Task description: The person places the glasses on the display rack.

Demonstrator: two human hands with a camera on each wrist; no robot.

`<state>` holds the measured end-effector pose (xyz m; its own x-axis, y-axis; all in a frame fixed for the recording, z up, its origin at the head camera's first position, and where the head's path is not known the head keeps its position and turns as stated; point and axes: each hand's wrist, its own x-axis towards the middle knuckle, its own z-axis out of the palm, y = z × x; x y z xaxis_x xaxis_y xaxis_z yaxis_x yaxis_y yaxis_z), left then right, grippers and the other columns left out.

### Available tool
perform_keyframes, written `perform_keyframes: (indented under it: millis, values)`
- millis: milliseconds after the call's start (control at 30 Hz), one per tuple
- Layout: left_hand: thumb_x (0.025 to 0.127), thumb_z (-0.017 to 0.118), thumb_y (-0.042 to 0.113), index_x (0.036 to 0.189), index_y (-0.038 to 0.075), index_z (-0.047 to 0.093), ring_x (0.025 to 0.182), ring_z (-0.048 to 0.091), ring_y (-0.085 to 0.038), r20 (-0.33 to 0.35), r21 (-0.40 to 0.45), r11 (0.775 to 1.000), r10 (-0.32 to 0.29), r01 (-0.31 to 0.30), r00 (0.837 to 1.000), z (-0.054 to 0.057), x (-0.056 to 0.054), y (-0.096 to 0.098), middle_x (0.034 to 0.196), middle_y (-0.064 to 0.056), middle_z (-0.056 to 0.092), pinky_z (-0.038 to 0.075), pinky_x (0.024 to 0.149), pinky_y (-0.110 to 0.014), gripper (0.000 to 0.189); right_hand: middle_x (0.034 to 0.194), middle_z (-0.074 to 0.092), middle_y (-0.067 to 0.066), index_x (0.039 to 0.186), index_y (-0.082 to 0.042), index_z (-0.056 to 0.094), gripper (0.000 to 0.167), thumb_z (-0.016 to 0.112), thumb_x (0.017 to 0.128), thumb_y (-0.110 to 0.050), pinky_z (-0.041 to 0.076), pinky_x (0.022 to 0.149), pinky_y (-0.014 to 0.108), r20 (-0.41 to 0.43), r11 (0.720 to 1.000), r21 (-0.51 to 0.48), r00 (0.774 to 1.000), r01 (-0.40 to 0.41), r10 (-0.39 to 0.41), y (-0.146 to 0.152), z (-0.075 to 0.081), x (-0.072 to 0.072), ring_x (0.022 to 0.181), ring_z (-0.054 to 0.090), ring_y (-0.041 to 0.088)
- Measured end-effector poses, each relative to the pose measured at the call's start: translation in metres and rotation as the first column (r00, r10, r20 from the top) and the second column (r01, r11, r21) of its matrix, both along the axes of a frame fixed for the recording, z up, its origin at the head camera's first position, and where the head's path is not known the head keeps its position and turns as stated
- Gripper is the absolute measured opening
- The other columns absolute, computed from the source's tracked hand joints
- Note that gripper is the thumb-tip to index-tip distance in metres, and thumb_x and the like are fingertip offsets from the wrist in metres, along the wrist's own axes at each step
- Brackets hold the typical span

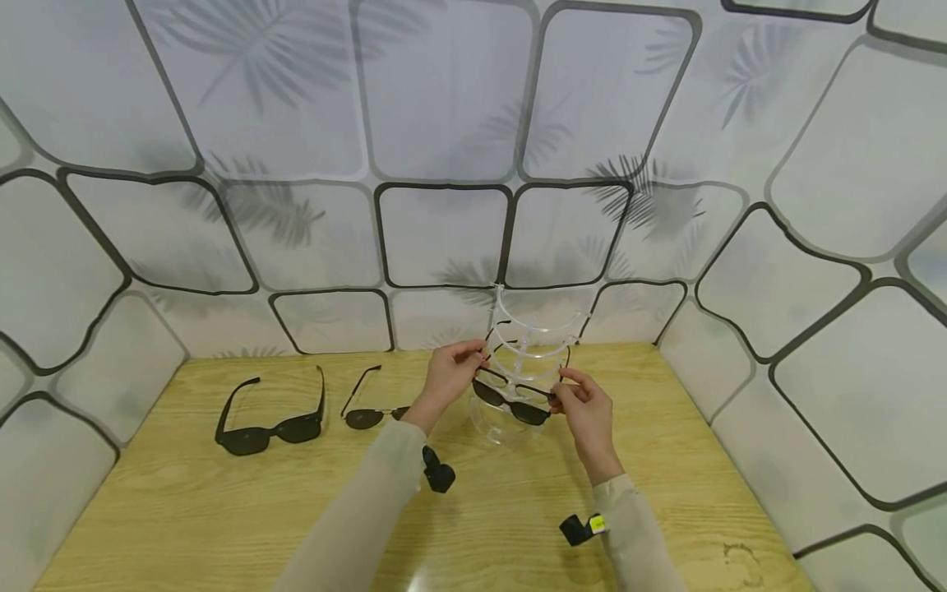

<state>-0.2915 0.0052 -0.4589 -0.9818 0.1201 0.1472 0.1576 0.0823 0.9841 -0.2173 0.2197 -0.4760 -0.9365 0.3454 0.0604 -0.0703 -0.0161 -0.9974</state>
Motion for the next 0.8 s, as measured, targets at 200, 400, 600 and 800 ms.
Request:
perform_keyframes:
  millis: [200,400,600,800]
  values:
    - [0.104,0.059,-0.001,0.129,-0.006,0.072,0.106,0.075,-0.042,0.032,0.004,1.000,-0.010,0.010,0.999,0.001,0.002,-0.001,0.117,-0.028,0.076,0.053,0.070,-0.015,0.028,0.079,0.073,-0.004,0.133,0.010,0.063,0.033,0.063,0.101,0.003,0.060,0.064,0.022,-0.006,1.000,0.014,1.000,-0.009,0.009,0.001,0.000,0.001,0.067,0.070,0.012]
    - [0.106,0.060,0.004,0.132,-0.003,0.071,0.109,0.073,-0.042,0.048,-0.023,0.999,-0.022,0.023,0.999,0.003,0.004,-0.003,0.118,-0.025,0.076,0.059,0.078,-0.025,0.029,0.080,0.074,-0.003,0.134,0.006,0.065,0.033,0.065,0.102,-0.001,0.062,0.067,0.025,-0.001,0.999,0.046,1.000,-0.021,0.021,0.003,0.000,0.002,0.068,0.071,0.014]
    - [0.107,0.060,0.013,0.136,0.006,0.071,0.102,0.072,-0.030,0.059,-0.078,0.997,-0.006,0.011,0.998,0.004,0.005,-0.007,0.115,-0.021,0.077,0.057,0.082,-0.031,0.032,0.082,0.073,-0.003,0.136,0.004,0.065,0.034,0.066,0.103,-0.005,0.063,0.069,0.028,-0.006,0.997,0.071,0.999,-0.036,0.037,0.003,0.002,0.004,0.068,0.070,0.011]
    - [0.107,0.059,0.019,0.139,0.010,0.070,0.115,0.069,-0.030,0.060,-0.136,0.991,0.014,-0.006,0.998,0.006,0.008,-0.013,0.125,-0.016,0.074,0.057,0.097,-0.047,0.035,0.091,0.073,-0.002,0.137,0.000,0.066,0.036,0.069,0.103,-0.010,0.063,0.071,0.029,-0.005,0.992,0.124,0.999,-0.031,0.031,0.003,0.006,0.007,0.071,0.070,0.010]
